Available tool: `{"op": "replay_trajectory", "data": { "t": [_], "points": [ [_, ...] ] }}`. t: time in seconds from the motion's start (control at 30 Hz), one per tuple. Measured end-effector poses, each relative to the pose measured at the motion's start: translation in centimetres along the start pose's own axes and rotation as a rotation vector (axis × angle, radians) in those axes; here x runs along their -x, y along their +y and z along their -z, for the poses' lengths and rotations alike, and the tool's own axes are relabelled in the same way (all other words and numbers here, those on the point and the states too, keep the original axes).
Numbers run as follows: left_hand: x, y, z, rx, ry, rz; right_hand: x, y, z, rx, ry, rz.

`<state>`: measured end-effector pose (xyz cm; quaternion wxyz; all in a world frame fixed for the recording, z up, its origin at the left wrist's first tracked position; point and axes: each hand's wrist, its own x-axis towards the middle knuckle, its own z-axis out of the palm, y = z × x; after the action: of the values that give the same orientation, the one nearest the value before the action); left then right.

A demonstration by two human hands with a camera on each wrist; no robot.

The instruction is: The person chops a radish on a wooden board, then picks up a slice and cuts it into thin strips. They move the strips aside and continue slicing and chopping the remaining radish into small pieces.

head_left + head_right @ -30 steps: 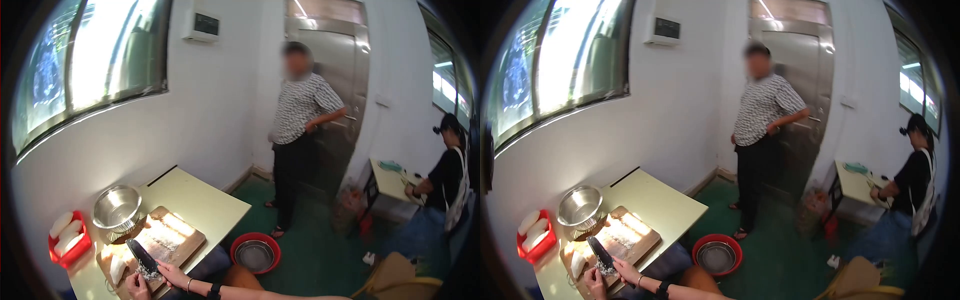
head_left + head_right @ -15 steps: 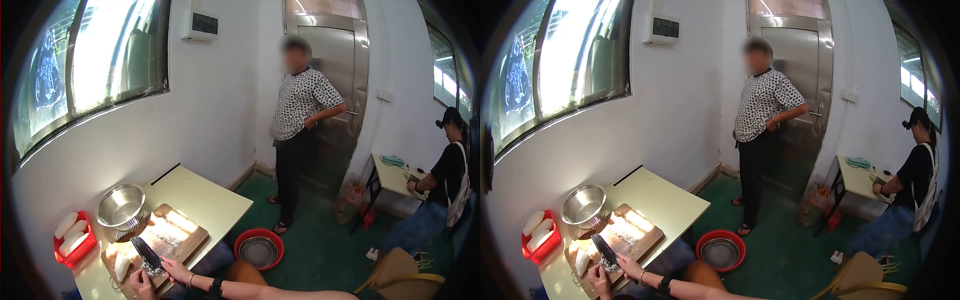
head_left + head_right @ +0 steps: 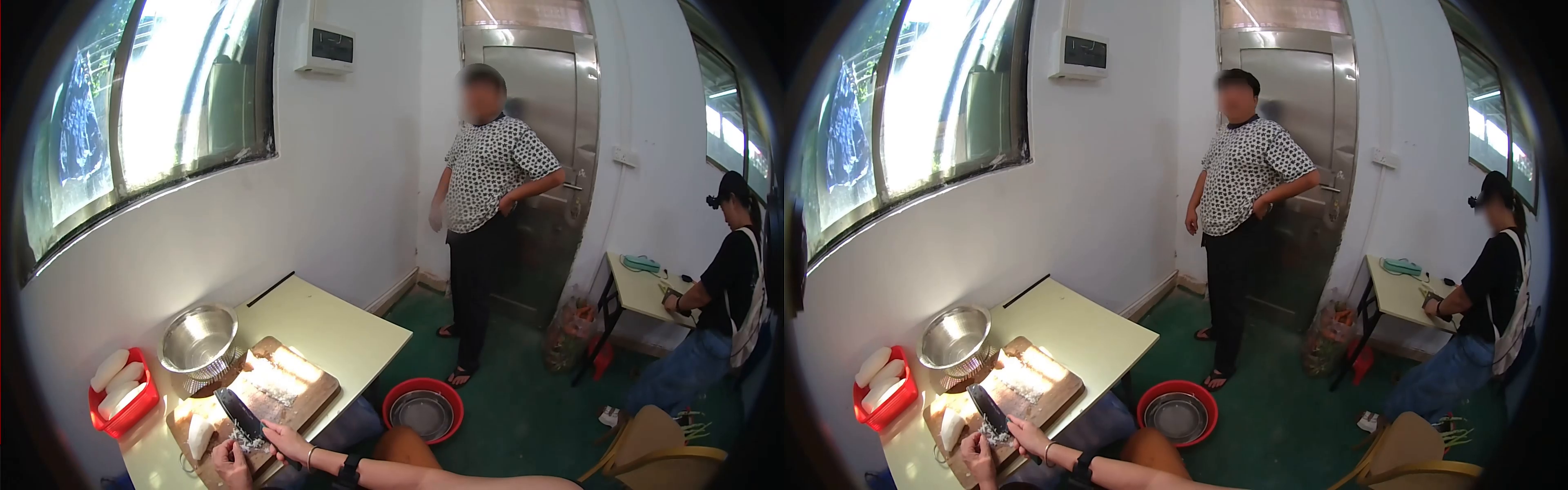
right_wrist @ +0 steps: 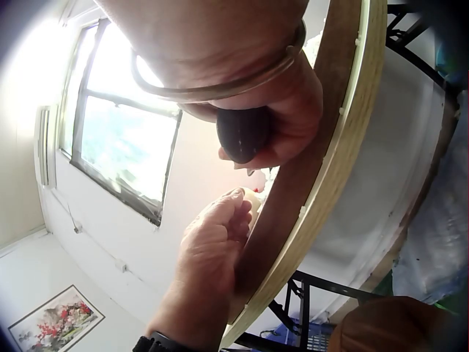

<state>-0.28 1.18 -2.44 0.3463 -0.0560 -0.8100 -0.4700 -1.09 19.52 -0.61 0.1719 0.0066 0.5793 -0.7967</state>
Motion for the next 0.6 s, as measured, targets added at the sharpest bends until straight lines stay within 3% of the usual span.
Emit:
{"op": "replay_trajectory", "data": {
  "t": [0.57,0.6],
  "points": [
    [0.1,-2.1,-0.1,0.055,-0.093,0.077,0.0,0.1,-0.1,-0.119,0.01,0.028],
    [-0.1,0.0,0.2,-0.047,-0.085,0.041,0.1,0.0,-0.1,-0.114,0.005,0.03]
  ]
}}
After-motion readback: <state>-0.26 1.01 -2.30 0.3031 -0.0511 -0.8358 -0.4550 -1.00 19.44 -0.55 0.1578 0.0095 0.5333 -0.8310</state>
